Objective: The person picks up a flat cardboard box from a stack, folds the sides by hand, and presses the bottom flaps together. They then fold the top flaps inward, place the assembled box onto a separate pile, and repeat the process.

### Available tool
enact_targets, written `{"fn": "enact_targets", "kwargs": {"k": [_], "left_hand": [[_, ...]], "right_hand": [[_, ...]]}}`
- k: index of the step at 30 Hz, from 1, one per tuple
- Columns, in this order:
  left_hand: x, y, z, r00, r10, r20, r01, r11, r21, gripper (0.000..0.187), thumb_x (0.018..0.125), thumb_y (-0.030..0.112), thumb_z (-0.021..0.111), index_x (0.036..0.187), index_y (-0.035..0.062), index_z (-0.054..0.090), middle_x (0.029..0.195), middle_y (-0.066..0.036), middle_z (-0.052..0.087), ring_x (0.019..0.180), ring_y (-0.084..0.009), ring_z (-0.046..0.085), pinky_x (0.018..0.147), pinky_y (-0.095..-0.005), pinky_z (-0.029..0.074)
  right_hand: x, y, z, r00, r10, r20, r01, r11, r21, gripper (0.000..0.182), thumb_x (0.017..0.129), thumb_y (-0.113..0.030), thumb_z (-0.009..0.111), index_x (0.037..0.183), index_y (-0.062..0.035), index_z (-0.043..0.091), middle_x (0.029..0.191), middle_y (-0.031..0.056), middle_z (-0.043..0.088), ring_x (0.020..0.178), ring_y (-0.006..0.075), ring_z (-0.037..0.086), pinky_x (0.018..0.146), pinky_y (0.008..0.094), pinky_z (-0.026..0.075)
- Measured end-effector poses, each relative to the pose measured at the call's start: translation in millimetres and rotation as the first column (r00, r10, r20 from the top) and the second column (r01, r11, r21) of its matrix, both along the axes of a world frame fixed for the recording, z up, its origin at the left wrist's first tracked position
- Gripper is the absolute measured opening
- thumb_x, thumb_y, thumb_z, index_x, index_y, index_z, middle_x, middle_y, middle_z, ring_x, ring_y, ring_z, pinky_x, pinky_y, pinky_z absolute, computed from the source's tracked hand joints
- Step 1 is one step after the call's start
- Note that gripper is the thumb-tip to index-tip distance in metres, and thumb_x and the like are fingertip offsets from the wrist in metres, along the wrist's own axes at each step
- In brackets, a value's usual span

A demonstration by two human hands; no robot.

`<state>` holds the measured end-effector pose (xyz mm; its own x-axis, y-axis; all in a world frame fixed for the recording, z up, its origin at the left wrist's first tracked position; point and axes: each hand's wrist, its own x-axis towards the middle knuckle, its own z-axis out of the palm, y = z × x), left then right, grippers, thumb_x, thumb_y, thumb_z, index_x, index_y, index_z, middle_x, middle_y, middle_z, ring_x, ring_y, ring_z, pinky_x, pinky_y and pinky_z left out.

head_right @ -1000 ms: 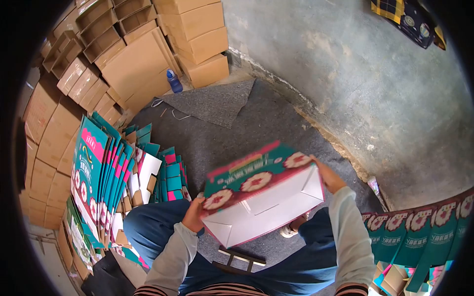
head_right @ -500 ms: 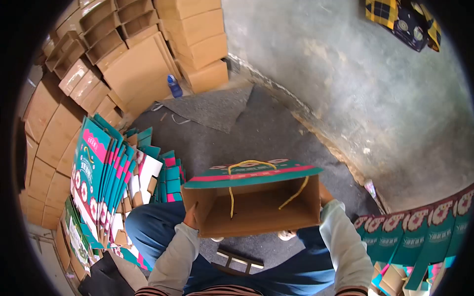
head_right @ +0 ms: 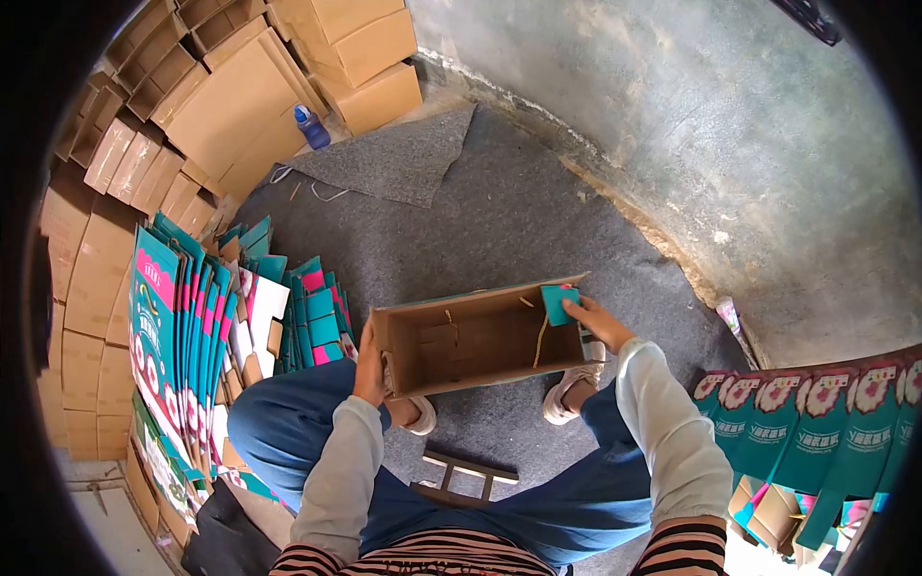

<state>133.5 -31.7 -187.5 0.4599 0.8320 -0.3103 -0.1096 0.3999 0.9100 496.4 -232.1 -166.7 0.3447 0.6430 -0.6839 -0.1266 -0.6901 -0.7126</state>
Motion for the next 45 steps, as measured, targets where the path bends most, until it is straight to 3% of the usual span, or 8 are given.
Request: {"fn": "enact_targets", "kwargs": {"k": [13,18,26,29,34,38,41,45], "left_hand": [[12,30,42,0.975,-0.078,-0.208,0.119,0.975,0.19,0.038,0.094,0.027,0.052,0.121,-0.0003,0.054,0.115,-0.009,0.059,0.108,-0.0186,0.054,0.093,-0.0293,0.041],[19,27,61,0.863,0.001,-0.506,0.228,0.891,0.392,0.031,0.094,0.023,0.052,0.111,-0.0015,0.057,0.1,-0.011,0.063,0.097,-0.0173,0.058,0.086,-0.0286,0.043],[10,12,62,0.85,0.127,-0.511,0.194,0.827,0.528,0.028,0.094,0.023,0.047,0.108,0.0002,0.056,0.101,-0.019,0.063,0.096,-0.0333,0.061,0.085,-0.0382,0.046],[4,10,57,0.872,0.146,-0.468,0.149,0.831,0.536,0.027,0.096,0.023,0.045,0.108,0.0006,0.056,0.101,-0.019,0.063,0.097,-0.0348,0.06,0.085,-0.0389,0.046],[9,11,59,0.853,0.142,-0.502,0.166,0.839,0.518,0.029,0.097,0.024,0.043,0.109,0.0005,0.055,0.102,-0.02,0.063,0.098,-0.0352,0.06,0.085,-0.0389,0.045],[9,16,59,0.851,0.103,-0.514,0.182,0.862,0.474,0.032,0.097,0.027,0.043,0.112,0.0005,0.055,0.102,-0.02,0.063,0.098,-0.0336,0.06,0.086,-0.0381,0.045],[3,18,54,0.881,0.069,-0.468,0.173,0.874,0.453,0.034,0.097,0.029,0.044,0.113,0.0005,0.055,0.103,-0.019,0.063,0.098,-0.0315,0.061,0.085,-0.0371,0.045],[-3,20,56,0.879,0.102,-0.466,0.143,0.876,0.461,0.033,0.098,0.028,0.044,0.113,0.0004,0.054,0.103,-0.019,0.062,0.097,-0.0298,0.06,0.085,-0.0358,0.045]], "right_hand": [[21,31,39,0.866,0.249,0.433,-0.251,0.967,-0.053,0.049,0.081,-0.045,0.065,0.109,-0.0042,0.062,0.103,0.0109,0.065,0.092,0.0224,0.062,0.077,0.0372,0.049],[-52,47,118,0.134,0.345,0.929,-0.583,0.786,-0.208,0.023,0.08,-0.028,0.062,0.068,-0.0092,0.067,0.076,0.0108,0.065,0.07,0.0282,0.064,0.064,0.0437,0.051],[-77,42,19,-0.567,0.694,0.444,-0.695,-0.113,-0.71,0.02,0.079,-0.019,0.057,0.08,-0.0098,0.074,0.093,0.0097,0.067,0.085,0.0259,0.065,0.066,0.0355,0.053],[-82,17,40,-0.102,0.82,0.564,-0.484,0.454,-0.748,0.026,0.08,-0.018,0.056,0.097,-0.0016,0.069,0.106,0.0196,0.062,0.088,0.0269,0.066,0.068,0.0354,0.054],[-71,25,34,0.188,0.763,0.618,-0.362,0.639,-0.678,0.039,0.083,-0.021,0.056,0.112,0.0051,0.055,0.105,0.0246,0.061,0.086,0.0326,0.067,0.072,0.0394,0.054],[-45,32,-4,0.987,-0.001,0.159,0.029,0.984,-0.175,0.041,0.093,-0.038,0.05,0.114,-0.0025,0.051,0.092,0.0173,0.066,0.084,0.0294,0.067,0.074,0.0401,0.053],[-46,47,14,0.892,-0.419,-0.166,0.439,0.892,0.105,0.039,0.096,-0.038,0.045,0.109,-0.0032,0.055,0.088,0.0143,0.065,0.079,0.0244,0.065,0.071,0.0379,0.053],[-48,41,27,0.945,-0.323,-0.039,0.324,0.92,0.223,0.033,0.096,-0.034,0.047,0.1,-0.0034,0.059,0.09,0.0107,0.064,0.075,0.0175,0.062,0.072,0.0299,0.052]]}}
